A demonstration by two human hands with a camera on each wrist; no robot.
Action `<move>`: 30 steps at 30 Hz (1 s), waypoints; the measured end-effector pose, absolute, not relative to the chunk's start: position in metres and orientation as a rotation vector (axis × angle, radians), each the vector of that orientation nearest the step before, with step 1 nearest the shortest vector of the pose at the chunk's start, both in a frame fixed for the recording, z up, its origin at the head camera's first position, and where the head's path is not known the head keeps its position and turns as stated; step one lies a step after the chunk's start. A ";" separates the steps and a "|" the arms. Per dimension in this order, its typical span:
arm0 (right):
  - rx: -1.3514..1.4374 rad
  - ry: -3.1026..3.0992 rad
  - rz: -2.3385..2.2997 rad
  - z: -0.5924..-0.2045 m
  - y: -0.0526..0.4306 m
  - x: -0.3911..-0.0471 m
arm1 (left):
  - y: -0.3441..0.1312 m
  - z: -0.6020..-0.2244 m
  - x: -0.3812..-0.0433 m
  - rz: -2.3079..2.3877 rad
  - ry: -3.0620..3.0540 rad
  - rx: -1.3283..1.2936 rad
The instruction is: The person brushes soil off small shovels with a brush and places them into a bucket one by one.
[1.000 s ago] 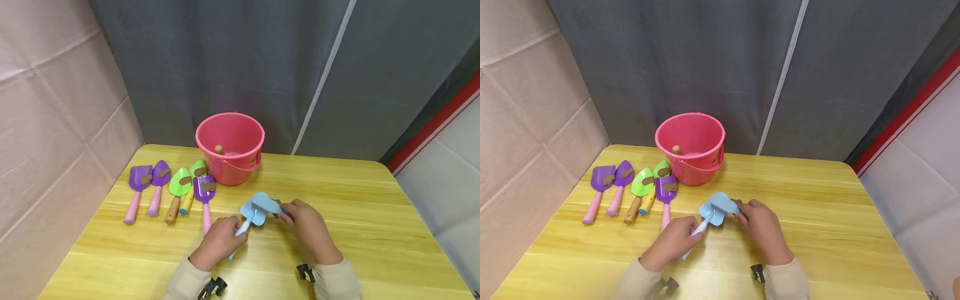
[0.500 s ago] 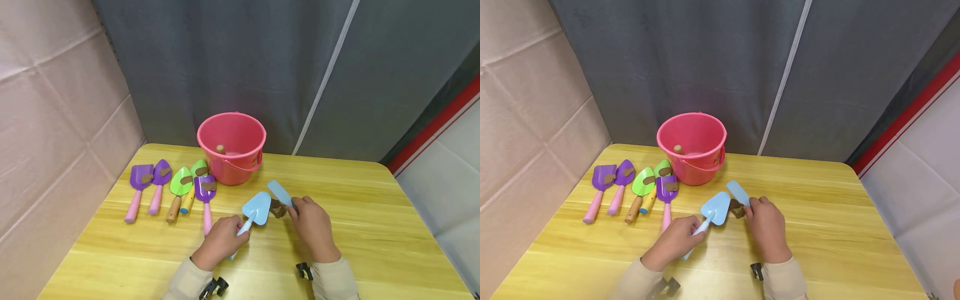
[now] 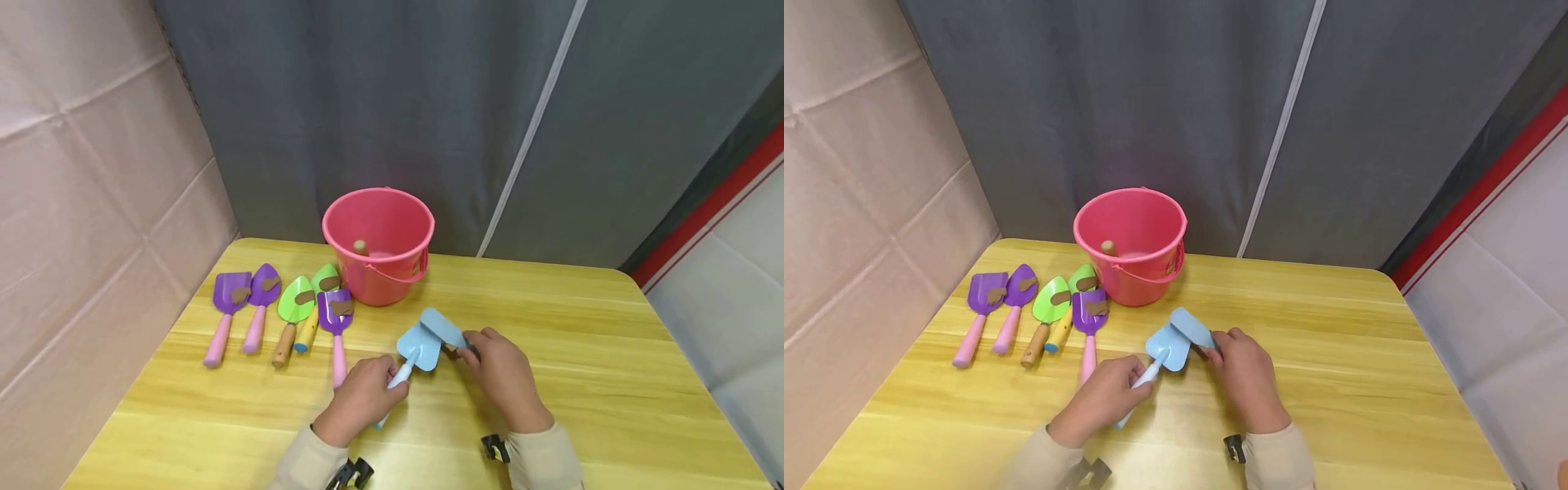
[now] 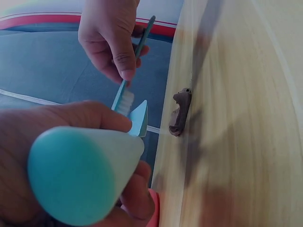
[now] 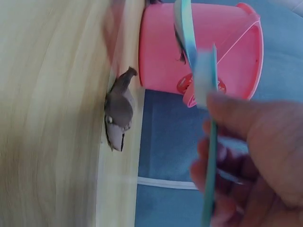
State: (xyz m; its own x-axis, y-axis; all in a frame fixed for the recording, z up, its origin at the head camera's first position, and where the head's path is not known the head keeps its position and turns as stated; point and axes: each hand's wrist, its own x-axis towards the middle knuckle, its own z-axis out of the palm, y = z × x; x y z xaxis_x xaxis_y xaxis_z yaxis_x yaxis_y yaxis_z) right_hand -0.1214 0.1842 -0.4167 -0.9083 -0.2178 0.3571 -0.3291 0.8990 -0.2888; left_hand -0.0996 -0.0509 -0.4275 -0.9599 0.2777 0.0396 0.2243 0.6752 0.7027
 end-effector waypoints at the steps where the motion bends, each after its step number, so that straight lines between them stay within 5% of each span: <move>1: 0.360 -2.725 0.483 -0.416 0.185 -0.122 | -0.051 -0.427 -0.100 1.167 2.809 0.424; 5: 0.307 -2.677 0.475 -0.413 0.187 -0.121 | -0.050 -0.428 -0.100 1.174 2.809 0.437; 14: 0.664 -2.744 0.502 -0.416 0.178 -0.117 | -0.052 -0.430 -0.096 1.201 2.800 0.428; 30: 0.203 -2.632 0.493 -0.408 0.196 -0.118 | -0.051 -0.432 -0.098 1.151 2.877 0.516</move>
State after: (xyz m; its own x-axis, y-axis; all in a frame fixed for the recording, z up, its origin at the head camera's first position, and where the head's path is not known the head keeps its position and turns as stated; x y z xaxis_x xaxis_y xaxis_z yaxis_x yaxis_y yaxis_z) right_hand -0.1182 0.1956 -0.4081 -0.8871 -0.0597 0.4577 -0.2212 0.9253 -0.3081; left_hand -0.0982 -0.0514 -0.4320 -0.9460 0.3011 0.1201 0.3008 0.6773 0.6714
